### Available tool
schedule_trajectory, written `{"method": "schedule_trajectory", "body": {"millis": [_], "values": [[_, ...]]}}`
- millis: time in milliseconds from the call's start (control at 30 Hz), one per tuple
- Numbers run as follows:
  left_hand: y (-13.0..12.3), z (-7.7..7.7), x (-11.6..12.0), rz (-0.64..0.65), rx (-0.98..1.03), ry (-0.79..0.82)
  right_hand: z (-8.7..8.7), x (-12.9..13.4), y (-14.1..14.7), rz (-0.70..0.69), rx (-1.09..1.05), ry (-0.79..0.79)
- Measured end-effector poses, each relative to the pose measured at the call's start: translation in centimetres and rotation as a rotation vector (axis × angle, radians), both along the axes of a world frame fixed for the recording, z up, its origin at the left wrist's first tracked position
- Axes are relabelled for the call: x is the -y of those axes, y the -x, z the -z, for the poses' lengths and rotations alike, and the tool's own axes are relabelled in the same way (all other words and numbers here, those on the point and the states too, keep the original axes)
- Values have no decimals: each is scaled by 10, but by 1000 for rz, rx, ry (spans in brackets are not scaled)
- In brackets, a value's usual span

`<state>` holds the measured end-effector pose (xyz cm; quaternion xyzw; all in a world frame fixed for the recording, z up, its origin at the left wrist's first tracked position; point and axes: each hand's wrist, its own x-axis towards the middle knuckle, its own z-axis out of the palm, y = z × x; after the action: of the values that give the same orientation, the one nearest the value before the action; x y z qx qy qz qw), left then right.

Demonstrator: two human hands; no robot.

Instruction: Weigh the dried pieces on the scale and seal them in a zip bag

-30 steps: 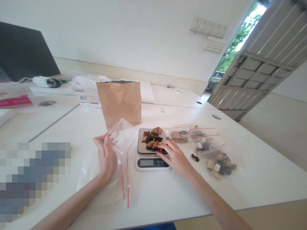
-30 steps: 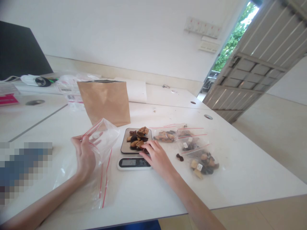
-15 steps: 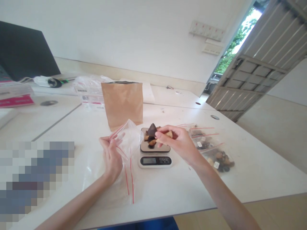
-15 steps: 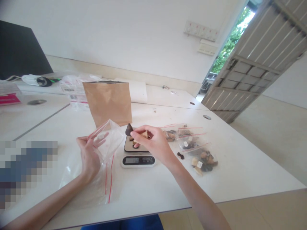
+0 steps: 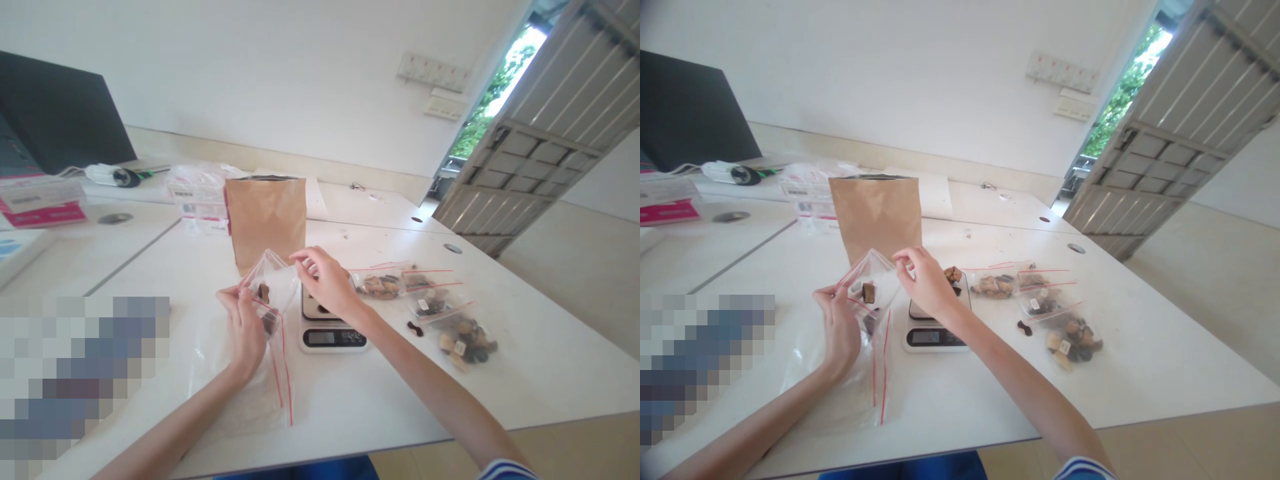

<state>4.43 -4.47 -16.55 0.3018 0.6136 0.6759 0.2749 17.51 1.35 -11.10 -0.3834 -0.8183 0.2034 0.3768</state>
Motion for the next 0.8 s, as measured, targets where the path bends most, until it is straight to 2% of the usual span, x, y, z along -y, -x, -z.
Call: {"method": "schedule_trajectory", "body": {"millis": [67,167,233,333,467,633,800], "values": [[0,-2,0,-17,36,-8,11,-4,-19,5,79,-109],[-1,-3,-1,27,155,-48,30,-7,-40,-18,339,-150],[-2,-2,-2,35,178,-43,41,-7,-45,-30,463,-163],[-1,4,-6,25,186,-33,48,-9,-41,-24,533,-194],[1,10,-8,99,270,-78,48,-17,-34,11,557,-250],[0,4,-4,37,139,-14,53,-23,-31,20,467,-290],[-1,1,-2,46,85,44,57,-23,-31,53,361,-282]]}}
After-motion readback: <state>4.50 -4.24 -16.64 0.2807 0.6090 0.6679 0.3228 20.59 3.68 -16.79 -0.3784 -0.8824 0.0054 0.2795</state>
